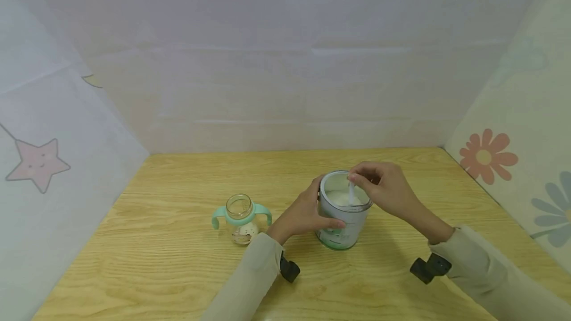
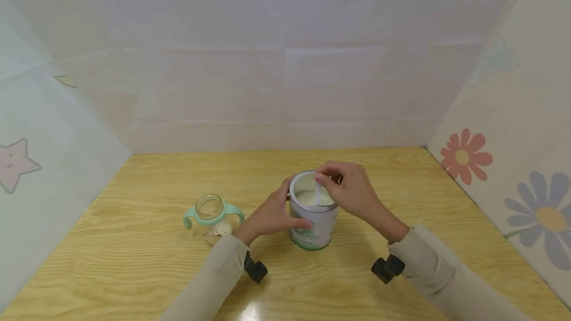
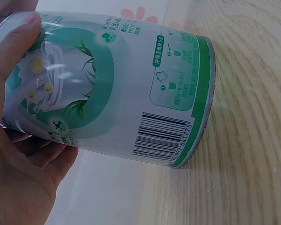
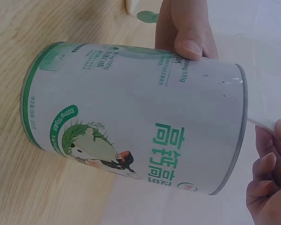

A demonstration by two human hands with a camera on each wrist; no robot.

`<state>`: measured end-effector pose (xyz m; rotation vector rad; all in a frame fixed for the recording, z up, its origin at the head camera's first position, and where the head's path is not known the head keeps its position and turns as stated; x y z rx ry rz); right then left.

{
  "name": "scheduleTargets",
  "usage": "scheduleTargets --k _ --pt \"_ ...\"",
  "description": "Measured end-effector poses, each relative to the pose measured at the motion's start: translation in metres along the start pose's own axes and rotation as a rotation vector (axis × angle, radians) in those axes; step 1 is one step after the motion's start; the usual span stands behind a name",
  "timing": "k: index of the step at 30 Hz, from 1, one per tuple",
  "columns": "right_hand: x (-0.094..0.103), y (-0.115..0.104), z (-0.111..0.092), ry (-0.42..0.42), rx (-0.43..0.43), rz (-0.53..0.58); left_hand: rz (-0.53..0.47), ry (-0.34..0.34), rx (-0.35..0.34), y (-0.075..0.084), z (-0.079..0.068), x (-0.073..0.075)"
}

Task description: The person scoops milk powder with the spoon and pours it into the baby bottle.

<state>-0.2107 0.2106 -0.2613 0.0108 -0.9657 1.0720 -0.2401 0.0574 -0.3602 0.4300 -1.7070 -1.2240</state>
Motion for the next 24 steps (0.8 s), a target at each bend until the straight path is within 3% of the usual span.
scheduleTargets --k 14,24 --pt "0.010 -0.001 0.006 0.028 -0.005 -0.003 -0.013 0.001 -0.008 0.002 -0.001 0.001" --pt "0.024 0.003 0.013 0.097 -0.024 -0.015 -0.021 -0.002 -0.018 0.002 -0.001 0.001"
Point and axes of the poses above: each hand's wrist, its own z-axis towards the middle knuckle, its own x-axis out of the back of the hand, y = z × x, the point moved 5 cm from there along z, towards the middle knuckle, and after that the axes turned 14 degrees about x, right-handed, at the moved point
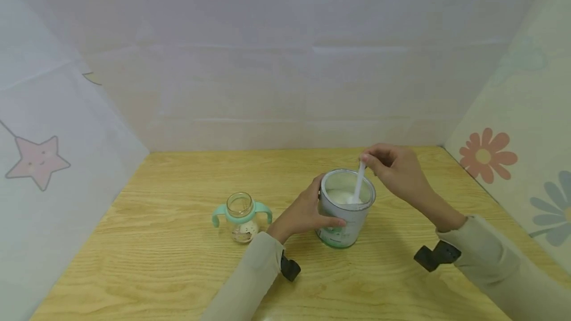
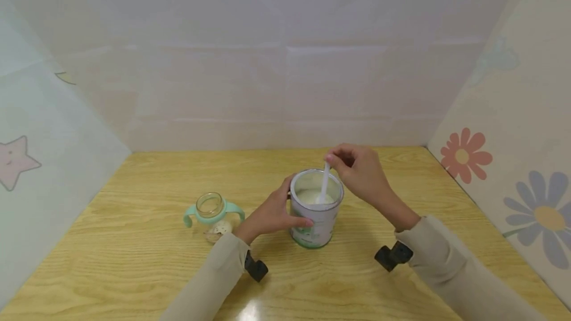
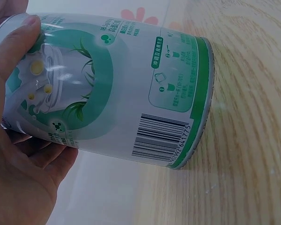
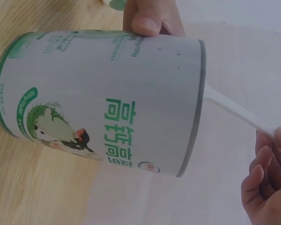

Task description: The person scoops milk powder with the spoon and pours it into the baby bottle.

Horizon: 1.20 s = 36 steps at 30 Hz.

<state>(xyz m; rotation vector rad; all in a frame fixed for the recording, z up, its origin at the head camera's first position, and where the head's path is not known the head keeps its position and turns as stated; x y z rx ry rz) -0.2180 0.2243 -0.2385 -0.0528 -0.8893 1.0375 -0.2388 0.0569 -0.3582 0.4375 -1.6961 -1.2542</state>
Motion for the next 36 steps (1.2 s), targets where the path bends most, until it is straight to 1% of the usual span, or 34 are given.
scheduleTargets --k 5,10,18,23,26,33,36 --pt "0.005 0.003 0.002 0.040 -0.042 0.042 0.000 0.001 0.004 0.000 0.000 0.000" --pt "0.008 0.007 0.002 0.064 -0.123 0.109 0.012 0.004 0.011 -0.001 0.000 0.000" --pt "0.009 0.020 -0.002 0.124 -0.242 0.296 0.023 0.008 0.016 -0.001 0.000 0.000" --pt "0.010 0.027 -0.006 0.178 -0.320 0.435 0.030 0.016 0.017 -0.001 0.000 0.000" --pt "0.011 0.029 -0.008 0.206 -0.351 0.510 0.030 0.016 0.011 0.000 0.000 0.000" --pt "0.011 0.034 -0.011 0.237 -0.416 0.611 0.023 0.002 -0.020 0.001 -0.001 0.001" --pt "0.011 0.038 -0.013 0.253 -0.457 0.655 0.058 0.016 -0.002 0.001 -0.001 0.005"
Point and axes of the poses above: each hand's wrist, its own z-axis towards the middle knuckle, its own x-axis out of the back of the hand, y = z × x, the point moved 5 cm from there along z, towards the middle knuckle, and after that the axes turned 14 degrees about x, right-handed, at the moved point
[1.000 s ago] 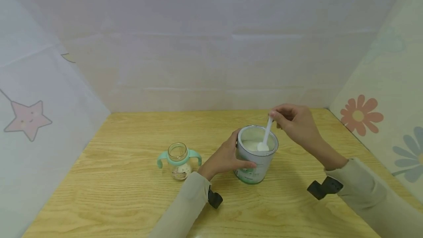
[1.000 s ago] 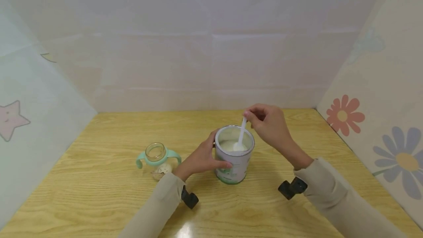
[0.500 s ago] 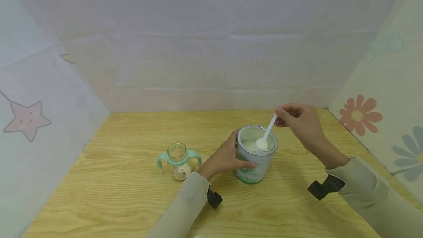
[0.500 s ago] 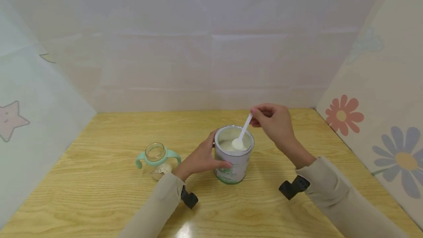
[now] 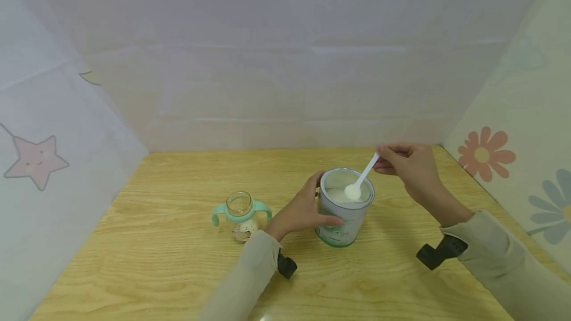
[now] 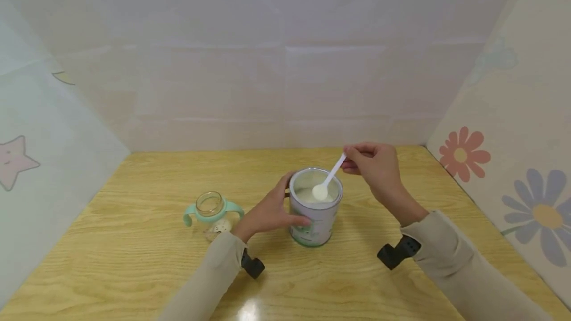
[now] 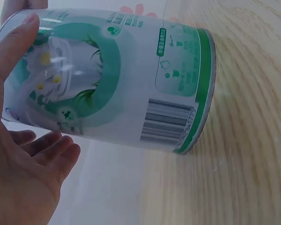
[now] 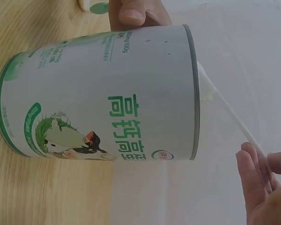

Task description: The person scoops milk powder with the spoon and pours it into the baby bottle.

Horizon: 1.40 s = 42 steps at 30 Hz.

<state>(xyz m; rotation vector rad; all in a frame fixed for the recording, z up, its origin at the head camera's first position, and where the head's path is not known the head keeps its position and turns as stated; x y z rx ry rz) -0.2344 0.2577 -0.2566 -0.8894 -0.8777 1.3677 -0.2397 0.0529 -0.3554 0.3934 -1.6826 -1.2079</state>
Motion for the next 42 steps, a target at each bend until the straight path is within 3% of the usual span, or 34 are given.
scheduleTargets --k 5,14,26,35,42 --pt "0.005 0.005 0.001 0.024 -0.055 0.040 0.049 0.011 0.056 -0.001 -0.003 0.008" --pt "0.008 0.010 0.001 0.039 -0.108 0.070 0.090 0.023 0.091 0.008 -0.013 0.027" --pt "0.006 0.013 0.000 0.080 -0.136 0.164 0.134 0.085 0.080 0.014 -0.031 0.053" --pt "0.003 0.010 0.004 0.078 -0.143 0.256 0.184 0.175 0.031 0.016 -0.053 0.083" --pt "0.000 0.008 0.005 0.093 -0.157 0.237 0.188 0.228 0.054 0.011 -0.070 0.103"
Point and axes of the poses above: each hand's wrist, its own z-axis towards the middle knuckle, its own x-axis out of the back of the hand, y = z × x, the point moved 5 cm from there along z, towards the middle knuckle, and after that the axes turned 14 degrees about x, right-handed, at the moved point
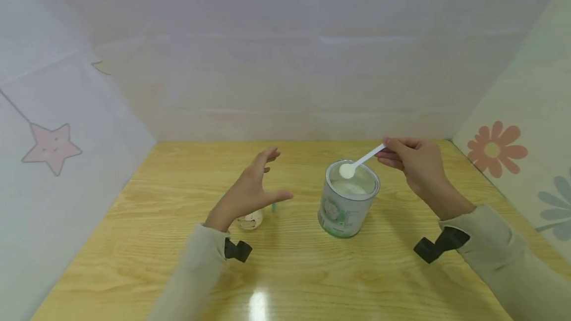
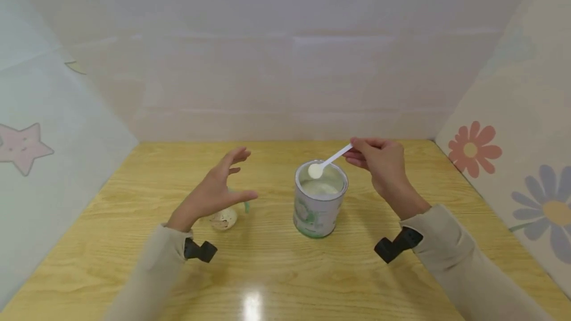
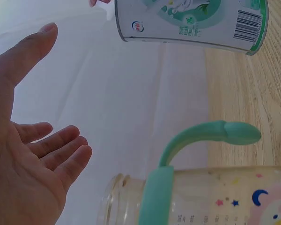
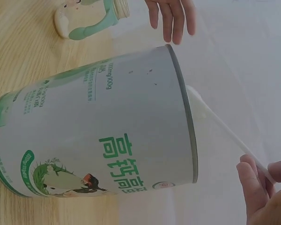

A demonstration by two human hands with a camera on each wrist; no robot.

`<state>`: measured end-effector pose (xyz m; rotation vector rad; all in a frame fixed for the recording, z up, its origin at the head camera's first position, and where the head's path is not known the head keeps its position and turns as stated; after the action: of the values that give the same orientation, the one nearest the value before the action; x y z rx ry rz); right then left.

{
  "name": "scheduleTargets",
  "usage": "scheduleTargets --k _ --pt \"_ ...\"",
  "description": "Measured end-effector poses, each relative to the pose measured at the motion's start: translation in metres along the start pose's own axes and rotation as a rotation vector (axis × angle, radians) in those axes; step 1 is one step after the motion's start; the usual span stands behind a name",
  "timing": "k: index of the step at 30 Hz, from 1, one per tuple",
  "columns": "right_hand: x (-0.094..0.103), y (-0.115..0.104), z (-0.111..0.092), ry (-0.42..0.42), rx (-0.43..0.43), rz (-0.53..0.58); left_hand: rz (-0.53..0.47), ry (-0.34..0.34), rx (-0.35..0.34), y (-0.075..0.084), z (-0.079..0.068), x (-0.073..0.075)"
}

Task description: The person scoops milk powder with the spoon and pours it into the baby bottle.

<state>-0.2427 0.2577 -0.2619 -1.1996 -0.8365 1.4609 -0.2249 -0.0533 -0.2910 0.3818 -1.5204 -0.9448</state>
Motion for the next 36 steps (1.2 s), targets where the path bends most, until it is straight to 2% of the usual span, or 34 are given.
scheduleTargets --k 8,15,28,36 --pt "-0.010 -0.004 0.000 -0.019 -0.016 -0.004 -0.006 0.059 0.036 -0.013 -0.015 0.016" --pt "-0.018 -0.005 0.003 -0.050 -0.031 -0.055 -0.037 0.070 0.090 -0.027 -0.022 0.024" --pt "-0.045 -0.004 0.004 -0.160 -0.067 -0.202 -0.057 0.034 0.118 -0.055 -0.029 0.024" --pt "-0.063 -0.002 0.007 -0.208 -0.057 -0.247 -0.059 0.006 0.153 -0.068 -0.029 0.022"
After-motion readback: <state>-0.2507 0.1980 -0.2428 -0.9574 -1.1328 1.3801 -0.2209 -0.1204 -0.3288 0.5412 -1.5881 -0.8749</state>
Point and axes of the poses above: each hand's wrist, its own z-axis towards the middle knuckle, its own x-axis out of the back of the hand, y = z × x, the point moved 5 cm from there along z, towards the middle knuckle, and after that the axes turned 14 degrees about x, right-handed, at the moved point
